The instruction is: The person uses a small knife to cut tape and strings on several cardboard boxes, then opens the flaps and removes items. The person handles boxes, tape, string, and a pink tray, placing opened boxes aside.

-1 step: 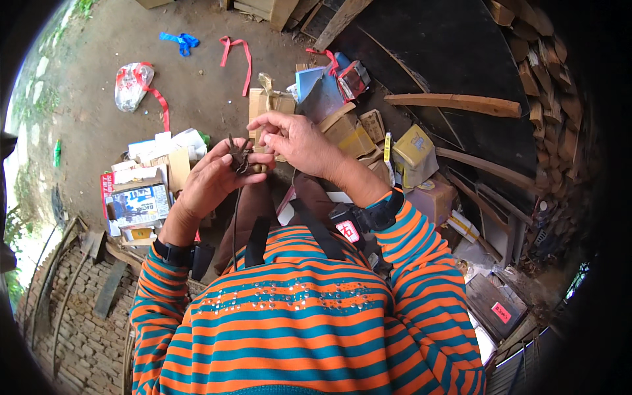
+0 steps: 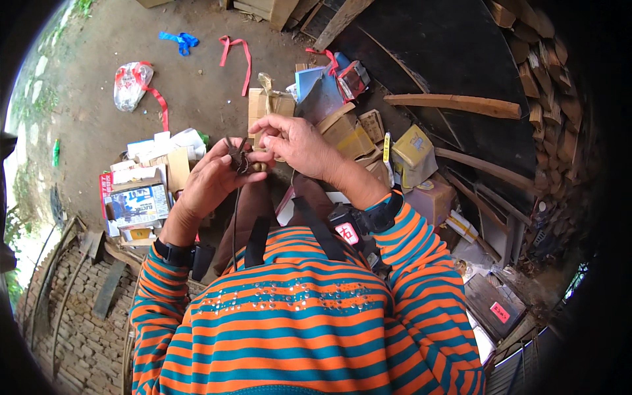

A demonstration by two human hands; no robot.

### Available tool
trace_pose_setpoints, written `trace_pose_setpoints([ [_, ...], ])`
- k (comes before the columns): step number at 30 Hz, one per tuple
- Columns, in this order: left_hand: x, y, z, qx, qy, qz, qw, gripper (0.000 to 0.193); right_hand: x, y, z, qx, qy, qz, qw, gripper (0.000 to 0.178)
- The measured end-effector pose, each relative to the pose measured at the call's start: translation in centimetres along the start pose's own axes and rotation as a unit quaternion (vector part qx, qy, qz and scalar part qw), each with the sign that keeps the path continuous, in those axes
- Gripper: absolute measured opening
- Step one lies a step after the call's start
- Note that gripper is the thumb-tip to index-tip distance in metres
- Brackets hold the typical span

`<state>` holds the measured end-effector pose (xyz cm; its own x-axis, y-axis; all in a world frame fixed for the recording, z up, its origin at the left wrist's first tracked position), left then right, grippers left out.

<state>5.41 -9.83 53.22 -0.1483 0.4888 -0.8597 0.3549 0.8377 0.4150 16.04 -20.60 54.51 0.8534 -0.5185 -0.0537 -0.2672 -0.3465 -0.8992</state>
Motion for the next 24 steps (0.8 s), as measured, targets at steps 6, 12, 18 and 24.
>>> trace_pose_setpoints([
  [6,2.0,-0.3,1.1,-0.002,0.005,-0.096,0.995,0.035,-0.4,2.6,0.4,-0.070,0.016,0.128,0.989,0.030],
  [12,6.6,-2.3,3.3,0.011,0.036,-0.214,0.976,0.034,0.4,5.4,2.5,-0.084,-0.010,0.157,0.984,0.029],
  [18,12.1,-4.9,6.7,-0.013,0.042,-0.246,0.968,0.030,1.1,11.7,5.8,-0.100,0.010,0.231,0.968,0.026],
  [24,18.6,-9.4,9.9,-0.011,0.221,-0.183,0.958,0.027,4.7,19.1,5.7,-0.156,0.117,0.283,0.939,0.013],
])
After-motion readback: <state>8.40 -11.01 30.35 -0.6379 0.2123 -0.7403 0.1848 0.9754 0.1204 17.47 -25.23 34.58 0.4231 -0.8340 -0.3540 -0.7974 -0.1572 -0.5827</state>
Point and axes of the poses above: each hand's wrist, its own z-axis towards the middle knuckle, its own x-axis out of the back of the hand, y = z × x, the point moved 7 cm from there along z, towards the middle knuckle, and after that the axes turned 1 degree about x, right-handed, at the moved point
